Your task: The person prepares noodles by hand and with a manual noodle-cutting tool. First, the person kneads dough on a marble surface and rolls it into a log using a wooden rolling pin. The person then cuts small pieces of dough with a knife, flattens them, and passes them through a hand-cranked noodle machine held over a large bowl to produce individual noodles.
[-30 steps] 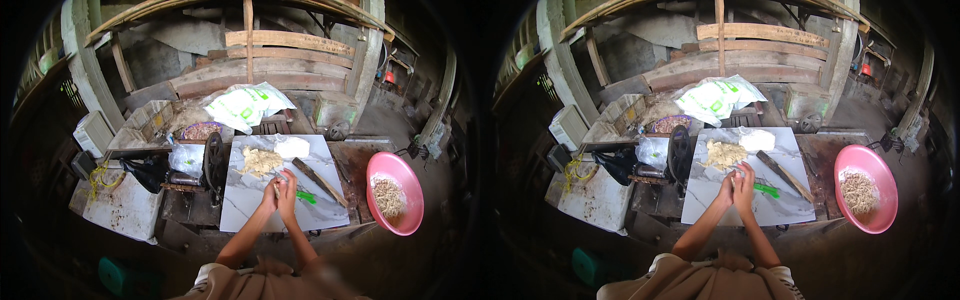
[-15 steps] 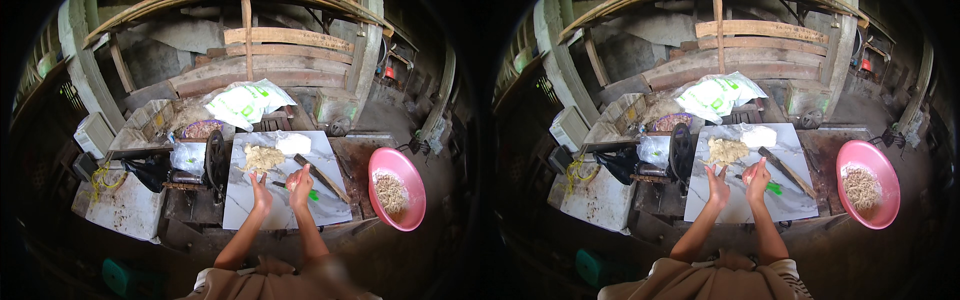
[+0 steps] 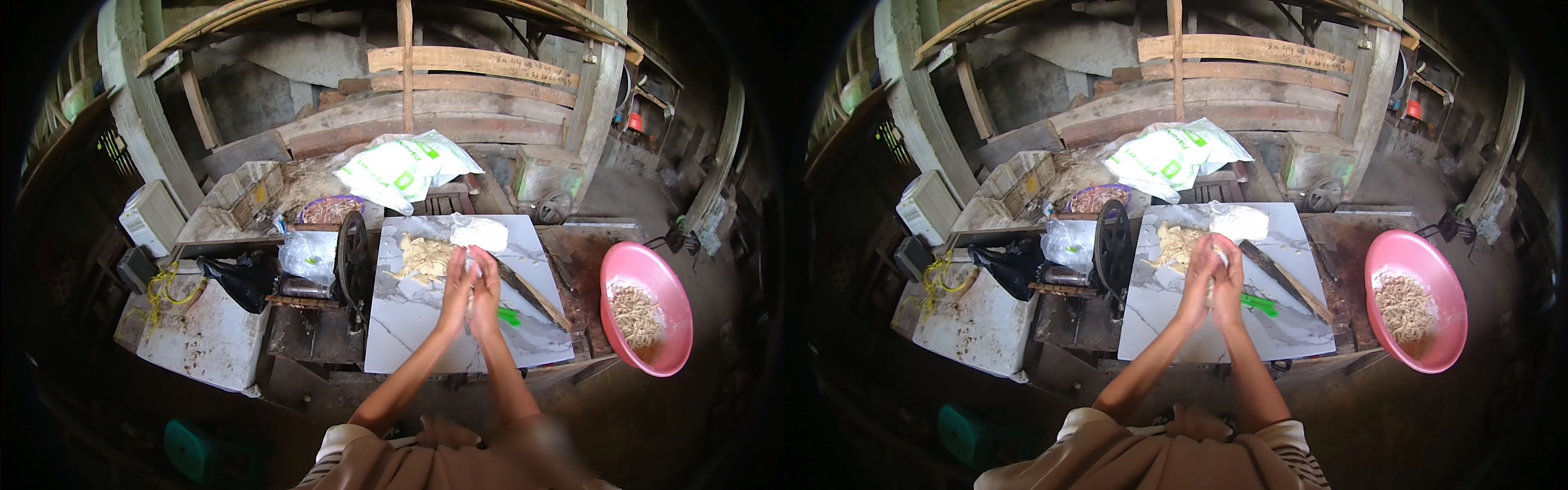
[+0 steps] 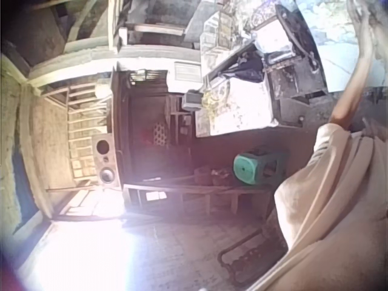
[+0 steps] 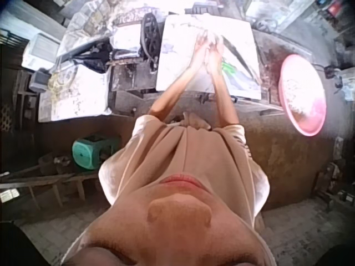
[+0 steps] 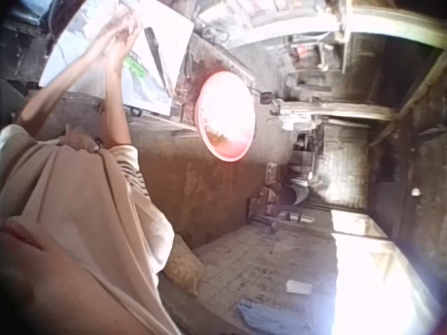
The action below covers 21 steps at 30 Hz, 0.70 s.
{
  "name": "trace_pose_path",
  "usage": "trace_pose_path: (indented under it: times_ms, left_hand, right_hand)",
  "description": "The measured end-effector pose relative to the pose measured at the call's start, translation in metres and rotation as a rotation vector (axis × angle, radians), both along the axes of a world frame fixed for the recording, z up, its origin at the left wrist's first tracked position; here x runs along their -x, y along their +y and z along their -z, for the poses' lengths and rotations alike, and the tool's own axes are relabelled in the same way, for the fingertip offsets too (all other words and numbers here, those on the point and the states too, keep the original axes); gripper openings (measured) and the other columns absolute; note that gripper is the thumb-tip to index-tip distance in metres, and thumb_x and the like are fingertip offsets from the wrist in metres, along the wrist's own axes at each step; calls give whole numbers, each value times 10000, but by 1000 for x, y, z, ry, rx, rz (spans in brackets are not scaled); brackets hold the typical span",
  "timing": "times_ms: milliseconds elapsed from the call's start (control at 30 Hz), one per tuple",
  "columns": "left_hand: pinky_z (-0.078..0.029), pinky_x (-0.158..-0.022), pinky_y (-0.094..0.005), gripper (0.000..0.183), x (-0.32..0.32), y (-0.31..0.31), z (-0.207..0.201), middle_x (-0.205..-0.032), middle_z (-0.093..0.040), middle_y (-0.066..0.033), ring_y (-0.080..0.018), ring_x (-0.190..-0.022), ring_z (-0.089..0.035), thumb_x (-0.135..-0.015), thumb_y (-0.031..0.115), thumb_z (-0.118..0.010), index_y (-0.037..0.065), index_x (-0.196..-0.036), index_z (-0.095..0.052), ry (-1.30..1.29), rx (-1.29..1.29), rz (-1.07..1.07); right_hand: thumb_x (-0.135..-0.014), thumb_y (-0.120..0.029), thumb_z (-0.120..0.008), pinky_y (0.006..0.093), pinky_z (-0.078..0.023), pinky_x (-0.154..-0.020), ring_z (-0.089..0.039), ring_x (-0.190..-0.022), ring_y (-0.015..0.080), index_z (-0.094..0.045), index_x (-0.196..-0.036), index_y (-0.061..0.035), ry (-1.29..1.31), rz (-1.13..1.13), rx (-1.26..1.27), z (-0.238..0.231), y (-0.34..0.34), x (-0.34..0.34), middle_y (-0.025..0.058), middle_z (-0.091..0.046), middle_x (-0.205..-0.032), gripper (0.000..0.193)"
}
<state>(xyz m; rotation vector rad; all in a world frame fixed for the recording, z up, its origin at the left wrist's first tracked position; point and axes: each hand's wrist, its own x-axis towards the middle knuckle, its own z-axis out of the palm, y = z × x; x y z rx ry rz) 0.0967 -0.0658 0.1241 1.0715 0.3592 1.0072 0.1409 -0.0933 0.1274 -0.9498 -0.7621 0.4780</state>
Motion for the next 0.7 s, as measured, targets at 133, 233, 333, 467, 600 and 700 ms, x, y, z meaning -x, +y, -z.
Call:
trace_pose_path:
  times_ms: [133,233,333,467,600,700]
  left_hand:
    - [-171,-1086,-302,626,-2,-29,-4,-1469,-219,-92,-184,-1354,-188,-934,323,-451,40,-1420,-177,-54,49,99]
    - [-160,-1089,-285,598,6,-6,-2,-1482,-182,-86,-171,-1357,-179,-956,338,-391,23,-1417,-176,-74,177,201]
    - [-188,-1079,-302,595,4,3,-20,-1471,-213,-69,-169,-1329,-237,-968,395,-315,43,-1424,-165,11,111,117]
    - [-214,-1068,-310,614,4,-22,-27,-1476,-191,-58,-171,-1323,-247,-963,446,-288,74,-1432,-151,196,219,211]
    - [-268,-1036,-271,580,10,-60,-18,-1391,-364,-83,-160,-1269,-348,-972,412,-276,47,-1416,-199,51,257,161]
    - [-258,-1047,-278,568,14,-76,-29,-1405,-347,-74,-160,-1293,-316,-972,427,-261,55,-1402,-255,-35,633,284]
  right_hand:
    - [-964,-207,-346,302,-236,-1048,-366,-1244,182,-455,-1281,-15,26,-22,56,-1,-12,-27,98,-433,-1336,386]
    - [-974,-229,-319,312,-236,-1051,-366,-1253,195,-419,-1309,-2,-234,53,227,-11,-22,13,100,-422,-1349,416]
    - [-982,-262,-291,319,-257,-1043,-396,-1237,226,-431,-1295,18,-148,150,103,-1,-34,37,128,-448,-1323,442]
    - [-983,-318,-248,311,-253,-1040,-397,-1229,210,-408,-1297,45,129,69,87,2,-48,31,133,-453,-1309,506]
    - [-975,-327,-291,294,-323,-950,-473,-1074,163,-467,-1274,10,154,61,174,-28,-55,16,84,-520,-1250,483]
    - [-975,-298,-321,279,-330,-948,-498,-1052,158,-507,-1235,19,-23,199,214,-37,-62,13,87,-544,-1231,450]
